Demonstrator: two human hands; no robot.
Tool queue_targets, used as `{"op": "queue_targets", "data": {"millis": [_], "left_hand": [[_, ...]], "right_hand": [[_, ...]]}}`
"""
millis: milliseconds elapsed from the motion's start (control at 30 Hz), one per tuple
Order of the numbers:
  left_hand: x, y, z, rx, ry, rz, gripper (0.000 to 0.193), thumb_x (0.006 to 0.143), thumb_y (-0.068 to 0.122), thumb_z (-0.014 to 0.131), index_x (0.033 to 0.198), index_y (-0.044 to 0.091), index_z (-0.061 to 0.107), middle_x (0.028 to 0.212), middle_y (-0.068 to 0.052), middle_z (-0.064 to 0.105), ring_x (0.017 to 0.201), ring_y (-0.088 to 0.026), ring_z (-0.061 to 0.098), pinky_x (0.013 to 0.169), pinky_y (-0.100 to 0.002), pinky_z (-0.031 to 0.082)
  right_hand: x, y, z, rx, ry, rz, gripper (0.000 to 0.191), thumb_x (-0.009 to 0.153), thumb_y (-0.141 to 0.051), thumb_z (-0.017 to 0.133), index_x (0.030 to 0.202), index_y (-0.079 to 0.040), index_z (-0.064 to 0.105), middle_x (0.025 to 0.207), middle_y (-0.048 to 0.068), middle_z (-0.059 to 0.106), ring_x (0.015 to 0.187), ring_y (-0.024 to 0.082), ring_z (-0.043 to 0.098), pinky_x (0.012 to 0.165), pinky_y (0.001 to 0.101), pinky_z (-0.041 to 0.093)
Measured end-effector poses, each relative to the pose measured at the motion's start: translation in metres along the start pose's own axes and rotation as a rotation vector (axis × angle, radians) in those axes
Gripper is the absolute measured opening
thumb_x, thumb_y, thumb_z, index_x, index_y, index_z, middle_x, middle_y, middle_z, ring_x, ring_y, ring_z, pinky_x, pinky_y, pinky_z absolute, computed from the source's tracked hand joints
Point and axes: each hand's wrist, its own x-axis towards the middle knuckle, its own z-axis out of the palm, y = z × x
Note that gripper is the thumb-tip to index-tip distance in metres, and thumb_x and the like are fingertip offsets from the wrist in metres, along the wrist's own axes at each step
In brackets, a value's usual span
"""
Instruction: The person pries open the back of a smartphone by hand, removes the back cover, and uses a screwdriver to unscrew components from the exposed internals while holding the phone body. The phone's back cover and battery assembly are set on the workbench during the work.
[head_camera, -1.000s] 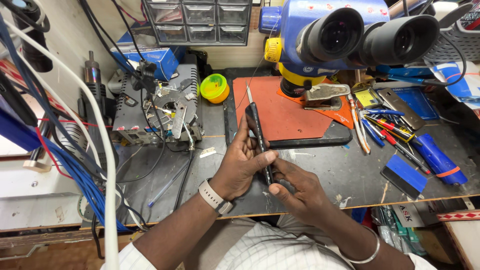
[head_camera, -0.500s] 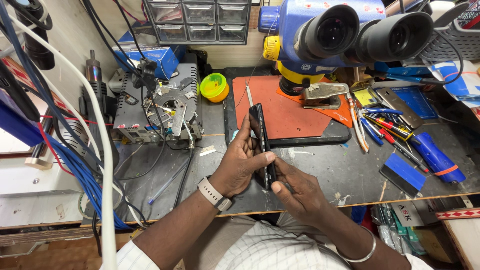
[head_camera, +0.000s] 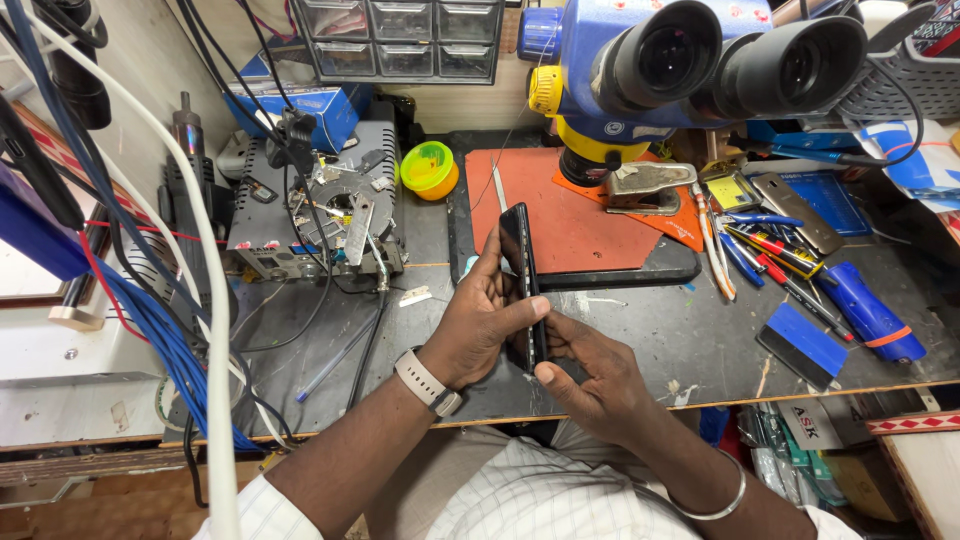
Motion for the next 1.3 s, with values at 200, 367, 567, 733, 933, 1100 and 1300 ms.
{"op": "queue_targets", "data": {"millis": [200, 367, 567, 733, 933, 1100, 1300], "left_hand": [[0.007, 0.004, -0.005, 0.065, 0.086, 0.057, 0.078, 0.084, 0.005, 0.075, 0.154, 0.004, 0.040, 0.116, -0.004, 0.062, 0.107, -0.014, 0.063, 0.097, -0.032, 0.053], [0.009, 0.034, -0.032, -0.262, 0.044, -0.100, 0.048, 0.098, 0.019, 0.072, 0.138, 0.005, 0.050, 0.103, -0.007, 0.066, 0.076, -0.012, 0.069, 0.064, -0.025, 0.059], [0.005, 0.046, -0.051, -0.223, 0.073, -0.150, 0.043, 0.098, 0.024, 0.068, 0.130, 0.002, 0.051, 0.102, -0.010, 0.070, 0.070, -0.014, 0.071, 0.058, -0.026, 0.059], [0.002, 0.037, -0.046, -0.150, 0.057, -0.067, 0.062, 0.094, 0.017, 0.073, 0.148, 0.005, 0.045, 0.108, -0.008, 0.066, 0.079, -0.015, 0.068, 0.070, -0.028, 0.060], [0.031, 0.017, 0.001, 0.435, 0.053, 0.451, 0.097, 0.086, 0.000, 0.079, 0.161, 0.002, 0.017, 0.144, -0.011, 0.047, 0.131, -0.019, 0.048, 0.112, -0.036, 0.042], [0.061, 0.014, 0.020, 0.490, 0.052, 0.509, 0.098, 0.087, 0.005, 0.084, 0.159, 0.005, 0.016, 0.141, -0.007, 0.049, 0.128, -0.015, 0.052, 0.111, -0.032, 0.046], [0.071, 0.013, 0.009, 0.421, 0.074, 0.431, 0.085, 0.080, -0.001, 0.085, 0.145, 0.004, 0.031, 0.126, -0.007, 0.054, 0.117, -0.016, 0.058, 0.105, -0.034, 0.055]], "right_hand": [[-0.007, 0.022, -0.002, 0.274, 0.087, 0.105, 0.057, 0.106, -0.035, 0.055, 0.141, 0.009, 0.050, 0.125, 0.020, 0.070, 0.103, 0.022, 0.070, 0.094, 0.0353, 0.059], [-0.001, 0.045, -0.006, 0.653, 0.178, 0.194, 0.054, 0.111, -0.038, 0.042, 0.142, 0.006, 0.045, 0.126, 0.019, 0.064, 0.105, 0.022, 0.068, 0.094, 0.0379, 0.057], [0.001, 0.052, -0.003, 0.667, 0.185, 0.208, 0.054, 0.111, -0.038, 0.042, 0.141, 0.006, 0.045, 0.124, 0.019, 0.064, 0.104, 0.021, 0.067, 0.093, 0.0376, 0.057], [0.001, 0.046, 0.004, 0.652, 0.162, 0.216, 0.048, 0.111, -0.030, 0.047, 0.142, 0.006, 0.045, 0.126, 0.018, 0.064, 0.106, 0.021, 0.068, 0.094, 0.0362, 0.057], [0.027, 0.012, -0.015, 0.393, 0.001, 0.230, 0.056, 0.092, -0.024, 0.075, 0.136, 0.003, 0.051, 0.109, 0.007, 0.061, 0.095, 0.011, 0.058, 0.084, 0.0278, 0.051], [0.066, -0.005, -0.062, -0.040, -0.049, 0.406, 0.039, 0.083, -0.022, 0.082, 0.113, -0.001, 0.068, 0.074, -0.005, 0.058, 0.066, 0.005, 0.048, 0.058, 0.0263, 0.045], [0.094, 0.002, -0.085, -0.145, -0.229, 0.094, 0.028, 0.086, -0.011, 0.078, 0.112, -0.004, 0.070, 0.079, 0.001, 0.073, 0.070, 0.006, 0.063, 0.068, 0.0264, 0.052]]}}
